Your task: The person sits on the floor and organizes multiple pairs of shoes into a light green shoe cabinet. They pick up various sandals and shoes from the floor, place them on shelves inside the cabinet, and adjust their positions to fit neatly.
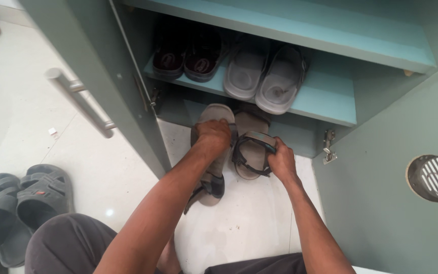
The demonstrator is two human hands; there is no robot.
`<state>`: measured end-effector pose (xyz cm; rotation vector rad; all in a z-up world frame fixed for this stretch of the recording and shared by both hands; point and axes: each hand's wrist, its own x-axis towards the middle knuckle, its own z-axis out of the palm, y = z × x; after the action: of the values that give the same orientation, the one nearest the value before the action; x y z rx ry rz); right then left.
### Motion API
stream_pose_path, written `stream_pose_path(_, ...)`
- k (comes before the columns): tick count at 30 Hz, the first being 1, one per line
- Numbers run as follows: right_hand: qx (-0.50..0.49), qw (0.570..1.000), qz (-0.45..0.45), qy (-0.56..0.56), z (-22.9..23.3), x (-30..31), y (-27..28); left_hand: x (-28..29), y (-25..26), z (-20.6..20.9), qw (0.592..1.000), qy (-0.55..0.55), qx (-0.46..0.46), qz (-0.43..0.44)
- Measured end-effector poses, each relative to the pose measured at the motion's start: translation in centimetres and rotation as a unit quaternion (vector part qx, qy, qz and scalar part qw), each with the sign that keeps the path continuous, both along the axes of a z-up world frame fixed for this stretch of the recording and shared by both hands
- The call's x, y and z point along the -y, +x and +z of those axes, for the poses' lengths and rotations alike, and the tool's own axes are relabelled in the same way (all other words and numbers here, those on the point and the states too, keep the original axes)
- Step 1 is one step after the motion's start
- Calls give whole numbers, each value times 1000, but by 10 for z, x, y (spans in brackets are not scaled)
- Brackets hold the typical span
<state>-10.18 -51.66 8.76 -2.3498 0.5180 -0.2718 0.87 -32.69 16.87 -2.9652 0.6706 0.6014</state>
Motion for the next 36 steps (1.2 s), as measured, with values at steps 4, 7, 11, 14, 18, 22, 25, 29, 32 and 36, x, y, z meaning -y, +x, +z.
stream_pose_path(4,-44,998,-18,36,3,-10,0,1,15,-35,991,-90,99,-15)
stream_pose_path(7,-48,999,-11,13,-4,-15,1,12,25,-61,976,-172,135,26)
stream_pose_path(11,-33,999,-12,20,-22,-18,2,10,14,-69,961,-231,148,28)
stream_pose_path(14,-47,999,-16,17,-28,-15,1,-4,-13,-56,950,-255,166,77)
stream_pose_path(18,-48,999,-21,10,-26,-19,1,-34,-38,-53,922,-297,86,235)
stream_pose_path(22,-61,997,-37,40,-27,-20,-2,-44,-68,-92,865,-344,30,363)
stream_pose_path(25,-53,996,-42,50,-34,-17,-4,-47,-102,-115,811,-383,82,434)
stream_pose_path(29,-46,997,-39,49,-45,-17,-8,-49,-134,-115,794,-365,-4,485)
stream_pose_path(32,4,1000,-23,-2,-50,-23,-7,-45,-139,-114,786,-388,5,481)
stream_pose_path(36,-24,999,-25,25,-47,-24,-6,-37,-139,-122,795,-400,45,454)
